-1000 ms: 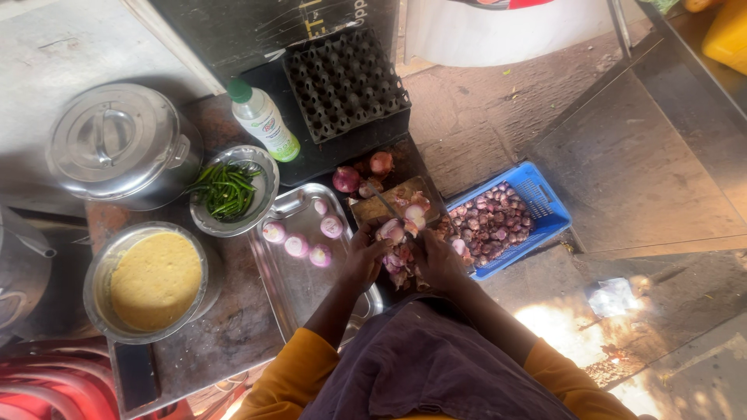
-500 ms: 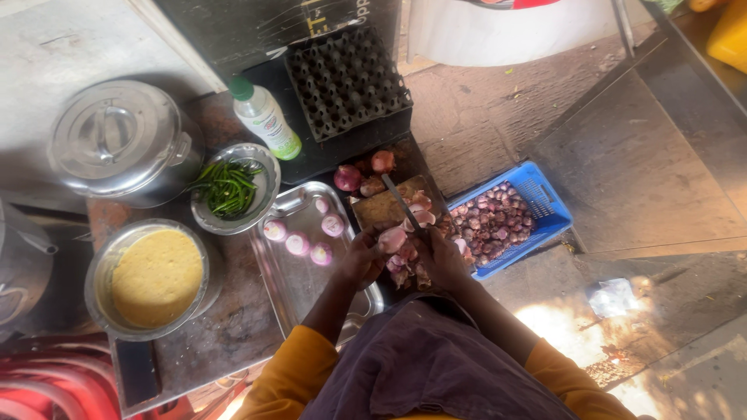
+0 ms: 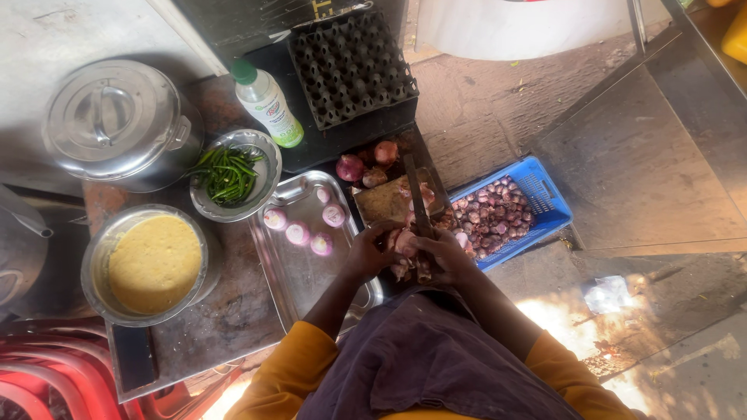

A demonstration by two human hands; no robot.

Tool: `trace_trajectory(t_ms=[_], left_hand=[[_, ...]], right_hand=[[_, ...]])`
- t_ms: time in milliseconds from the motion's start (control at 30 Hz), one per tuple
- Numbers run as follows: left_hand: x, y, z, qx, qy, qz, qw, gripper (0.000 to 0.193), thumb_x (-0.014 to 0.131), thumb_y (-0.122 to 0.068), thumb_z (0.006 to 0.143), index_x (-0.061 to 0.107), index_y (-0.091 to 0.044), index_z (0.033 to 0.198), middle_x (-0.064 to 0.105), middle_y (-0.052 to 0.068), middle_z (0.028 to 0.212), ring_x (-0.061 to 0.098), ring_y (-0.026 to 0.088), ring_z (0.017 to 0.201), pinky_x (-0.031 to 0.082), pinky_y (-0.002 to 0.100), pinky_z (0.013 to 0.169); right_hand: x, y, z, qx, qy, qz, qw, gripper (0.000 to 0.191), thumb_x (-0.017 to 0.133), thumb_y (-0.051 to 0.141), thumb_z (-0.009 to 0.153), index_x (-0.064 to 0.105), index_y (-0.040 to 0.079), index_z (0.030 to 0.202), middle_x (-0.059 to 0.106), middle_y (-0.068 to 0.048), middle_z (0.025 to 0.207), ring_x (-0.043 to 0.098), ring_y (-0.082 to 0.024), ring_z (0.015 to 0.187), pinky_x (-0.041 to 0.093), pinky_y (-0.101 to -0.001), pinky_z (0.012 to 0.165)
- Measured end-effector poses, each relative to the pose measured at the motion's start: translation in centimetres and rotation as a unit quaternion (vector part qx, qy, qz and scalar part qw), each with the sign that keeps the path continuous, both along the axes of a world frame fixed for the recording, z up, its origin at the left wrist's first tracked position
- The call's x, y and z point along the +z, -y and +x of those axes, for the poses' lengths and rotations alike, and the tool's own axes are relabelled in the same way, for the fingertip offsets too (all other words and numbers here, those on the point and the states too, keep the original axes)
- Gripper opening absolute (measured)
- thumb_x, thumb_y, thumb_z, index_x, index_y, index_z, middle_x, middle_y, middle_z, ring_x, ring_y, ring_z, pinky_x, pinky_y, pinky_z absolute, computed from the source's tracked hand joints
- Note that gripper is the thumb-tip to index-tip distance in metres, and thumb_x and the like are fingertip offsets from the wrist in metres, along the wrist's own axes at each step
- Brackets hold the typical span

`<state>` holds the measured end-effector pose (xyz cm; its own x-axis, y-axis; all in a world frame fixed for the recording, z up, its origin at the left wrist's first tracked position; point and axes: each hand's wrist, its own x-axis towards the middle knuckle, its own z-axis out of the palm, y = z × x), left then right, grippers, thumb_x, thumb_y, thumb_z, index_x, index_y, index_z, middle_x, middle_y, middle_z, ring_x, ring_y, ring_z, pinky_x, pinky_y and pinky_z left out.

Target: The person peels red onions using a knife on a wooden cutting board. They remove the outer skins and place the peeled onions onto a metal tray. The person repeatedly picks onions from a blue basket and continues peeling them.

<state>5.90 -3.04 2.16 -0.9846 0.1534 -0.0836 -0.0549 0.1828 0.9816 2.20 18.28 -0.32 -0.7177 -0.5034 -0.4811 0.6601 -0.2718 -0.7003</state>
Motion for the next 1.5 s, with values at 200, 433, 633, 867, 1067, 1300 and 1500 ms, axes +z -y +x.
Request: trace_trajectory(t_ms=[200, 433, 633, 867, 1067, 1300, 1500], left_hand=[[-0.8, 1.2, -0.2, -0.038, 0.107, 0.180, 0.977, 0.067, 0.086, -0.007, 0.074, 0.061, 0.000, 0.136, 0.071, 0.017, 0.127, 0.071, 0.027, 0.115, 0.061, 0.039, 0.101], [-3.3, 0.2, 0.5, -0.013, 0.133, 0.437, 0.890, 0.049, 0.075, -0.005, 0.092, 0.058, 0.006, 0.137, 0.068, 0.021, 0.127, 0.069, 0.030, 0.118, 0.058, 0.042, 0.103], [-4.6, 0.4, 0.4, 0.018, 0.138, 0.497, 0.857, 0.040, 0.070, -0.003, 0.097, 0.060, 0.007, 0.134, 0.067, 0.020, 0.127, 0.068, 0.027, 0.114, 0.058, 0.038, 0.102], [-2.3, 1.5, -0.2, 0.038, 0.231, 0.249, 0.940, 0.037, 0.071, 0.004, 0.086, 0.062, -0.003, 0.121, 0.069, 0.012, 0.117, 0.069, 0.023, 0.105, 0.062, 0.034, 0.090], [-3.2, 0.6, 0.1, 0.119, 0.205, 0.324, 0.916, 0.033, 0.076, 0.003, 0.086, 0.062, 0.000, 0.116, 0.066, 0.009, 0.110, 0.069, 0.020, 0.101, 0.062, 0.032, 0.087], [-5.6, 0.3, 1.0, 0.076, 0.138, 0.174, 0.972, 0.029, 0.075, -0.021, 0.092, 0.069, -0.002, 0.114, 0.071, 0.008, 0.108, 0.068, 0.015, 0.098, 0.057, 0.028, 0.084], [-7.5, -0.5, 1.7, 0.229, 0.229, 0.051, 0.945, 0.036, 0.072, -0.019, 0.091, 0.065, 0.002, 0.119, 0.072, 0.012, 0.104, 0.071, 0.020, 0.091, 0.058, 0.032, 0.079]], right_hand=[[1.4, 0.2, 0.3, 0.042, -0.027, -0.139, 0.989, 0.035, 0.077, 0.014, 0.091, 0.064, -0.007, 0.116, 0.072, -0.011, 0.087, 0.059, -0.005, 0.049, 0.046, -0.0184, 0.042], [1.6, 0.4, 0.6, 0.036, -0.050, -0.210, 0.976, 0.048, 0.076, 0.016, 0.091, 0.058, -0.010, 0.126, 0.072, -0.015, 0.098, 0.067, -0.010, 0.062, 0.056, -0.0208, 0.054], [-4.8, -1.2, 0.7, 0.031, -0.007, -0.326, 0.945, 0.032, 0.075, 0.009, 0.104, 0.057, -0.006, 0.125, 0.067, -0.011, 0.086, 0.062, -0.013, 0.058, 0.052, -0.0261, 0.051], [-3.1, -0.8, 0.8, 0.033, -0.022, -0.143, 0.989, 0.045, 0.073, 0.011, 0.084, 0.062, 0.000, 0.126, 0.070, -0.009, 0.082, 0.056, -0.007, 0.046, 0.046, -0.0208, 0.041], [-2.6, -0.7, 0.8, 0.033, -0.006, -0.270, 0.962, 0.036, 0.073, 0.015, 0.091, 0.061, -0.003, 0.120, 0.071, -0.012, 0.082, 0.055, -0.007, 0.048, 0.045, -0.0205, 0.043], [-4.1, -1.7, 0.0, -0.005, 0.028, -0.215, 0.976, 0.023, 0.073, 0.017, 0.091, 0.063, 0.002, 0.105, 0.068, -0.007, 0.073, 0.056, -0.010, 0.047, 0.046, -0.0246, 0.043], [0.6, 5.2, -3.0, -0.003, -0.036, 0.097, 0.995, 0.020, 0.076, 0.018, 0.093, 0.067, 0.003, 0.103, 0.067, -0.009, 0.072, 0.058, -0.012, 0.044, 0.046, -0.0288, 0.036]])
